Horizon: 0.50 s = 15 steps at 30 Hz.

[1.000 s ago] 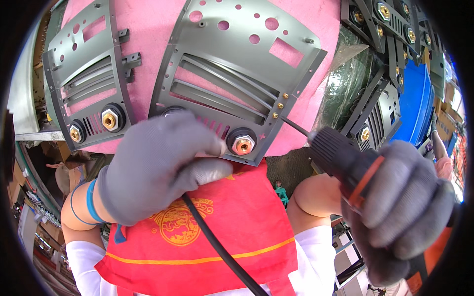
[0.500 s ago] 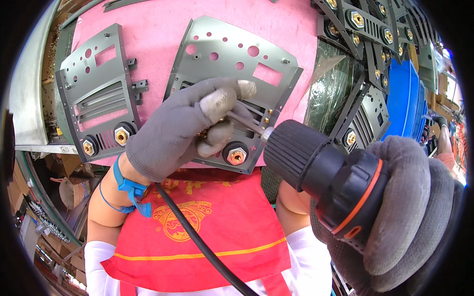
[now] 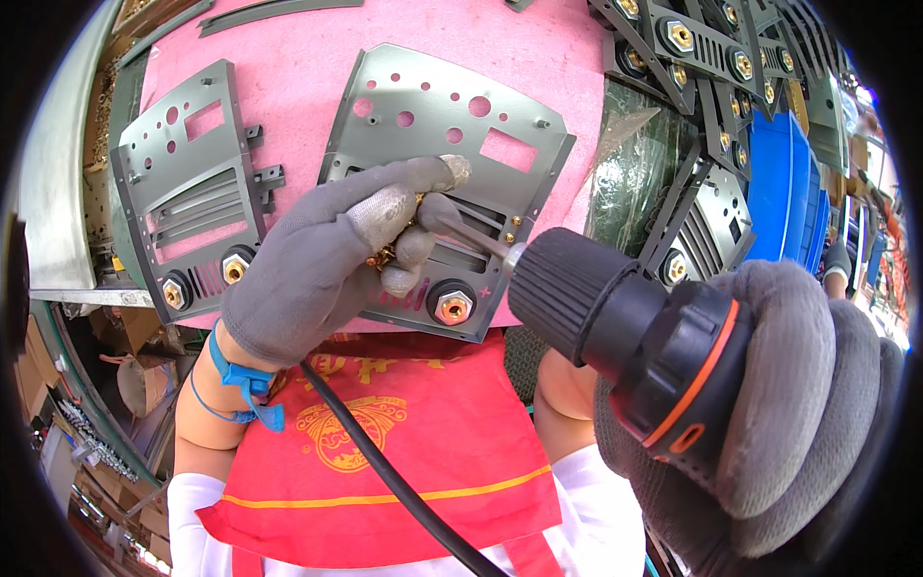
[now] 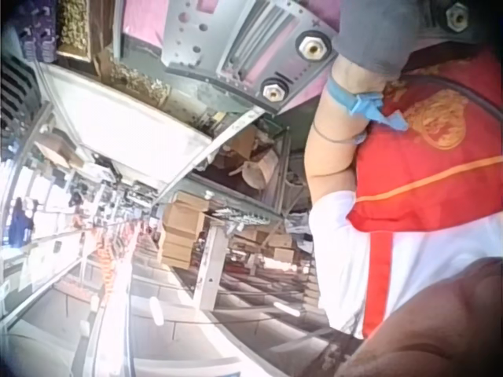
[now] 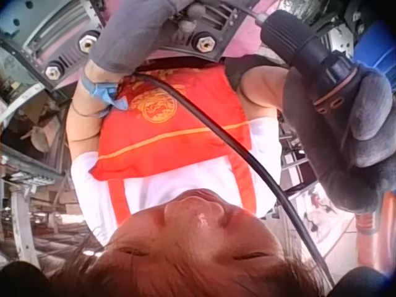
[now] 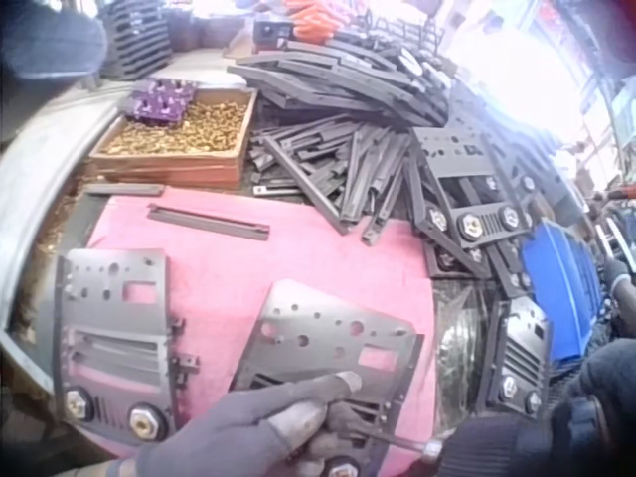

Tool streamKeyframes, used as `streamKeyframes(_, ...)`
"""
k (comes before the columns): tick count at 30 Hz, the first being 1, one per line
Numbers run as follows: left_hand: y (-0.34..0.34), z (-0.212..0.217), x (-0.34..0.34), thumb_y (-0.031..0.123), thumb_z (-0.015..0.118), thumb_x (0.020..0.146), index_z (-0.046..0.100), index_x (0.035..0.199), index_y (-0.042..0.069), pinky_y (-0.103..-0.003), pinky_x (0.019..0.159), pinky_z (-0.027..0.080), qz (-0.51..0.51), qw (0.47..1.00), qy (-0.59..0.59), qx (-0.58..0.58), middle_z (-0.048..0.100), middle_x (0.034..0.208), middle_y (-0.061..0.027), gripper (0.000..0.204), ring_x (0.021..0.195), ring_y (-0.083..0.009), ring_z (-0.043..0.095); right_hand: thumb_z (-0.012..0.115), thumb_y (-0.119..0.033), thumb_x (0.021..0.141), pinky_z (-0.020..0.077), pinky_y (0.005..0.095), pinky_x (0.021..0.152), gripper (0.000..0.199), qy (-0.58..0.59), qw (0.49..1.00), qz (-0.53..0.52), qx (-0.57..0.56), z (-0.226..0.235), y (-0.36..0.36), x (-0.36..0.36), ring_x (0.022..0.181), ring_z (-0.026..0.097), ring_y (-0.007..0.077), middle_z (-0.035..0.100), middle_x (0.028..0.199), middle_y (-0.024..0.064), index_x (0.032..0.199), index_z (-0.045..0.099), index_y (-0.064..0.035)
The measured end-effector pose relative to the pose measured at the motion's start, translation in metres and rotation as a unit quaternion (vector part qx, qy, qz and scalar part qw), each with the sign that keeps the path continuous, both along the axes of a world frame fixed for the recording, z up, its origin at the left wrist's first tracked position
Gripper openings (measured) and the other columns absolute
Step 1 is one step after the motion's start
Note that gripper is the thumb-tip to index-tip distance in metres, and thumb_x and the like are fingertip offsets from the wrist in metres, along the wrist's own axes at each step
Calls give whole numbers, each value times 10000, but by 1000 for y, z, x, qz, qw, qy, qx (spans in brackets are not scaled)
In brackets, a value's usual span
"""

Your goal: Assembling components and using an electric screwdriver to secure screws into metal plates on a factory workbench.

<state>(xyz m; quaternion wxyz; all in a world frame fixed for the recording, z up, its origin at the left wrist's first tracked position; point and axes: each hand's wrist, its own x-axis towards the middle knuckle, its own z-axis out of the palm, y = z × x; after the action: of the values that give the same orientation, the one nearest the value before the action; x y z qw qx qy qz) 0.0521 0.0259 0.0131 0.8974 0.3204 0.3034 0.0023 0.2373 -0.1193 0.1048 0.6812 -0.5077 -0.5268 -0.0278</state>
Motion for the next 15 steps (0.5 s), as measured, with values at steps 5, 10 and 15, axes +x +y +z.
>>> streamKeyframes(5, 4, -1, -2, 474, 506, 1022, 611, 1241, 16, -227, 595, 352, -13, 1000, 9, -4, 501, 821, 16, 518, 676, -83, 416, 665, -92, 742, 410, 209, 746, 141, 298, 922, 216, 120, 0, 3, -7, 674, 541, 54, 589, 718, -35, 708, 531, -121)
streamKeyframes(10, 2, -5, -4, 516, 506, 1016, 630, 1123, 21, -233, 567, 319, -33, 999, 7, -7, 482, 748, 16, 521, 637, -77, 392, 620, -149, 875, 459, 279, 642, 121, 213, 931, 296, 34, 5, 24, 2, 660, 556, 132, 607, 787, 52, 900, 550, -54)
streamKeyframes(15, -1, -14, -6, 392, 529, 1038, 670, 1098, 1, -192, 561, 411, 13, 988, -91, -124, 582, 803, 20, 421, 617, -30, 474, 610, -167, 903, 457, 293, 628, 135, 240, 920, 310, 3, 2, 17, 4, 689, 537, 143, 578, 797, 57, 936, 542, -54)
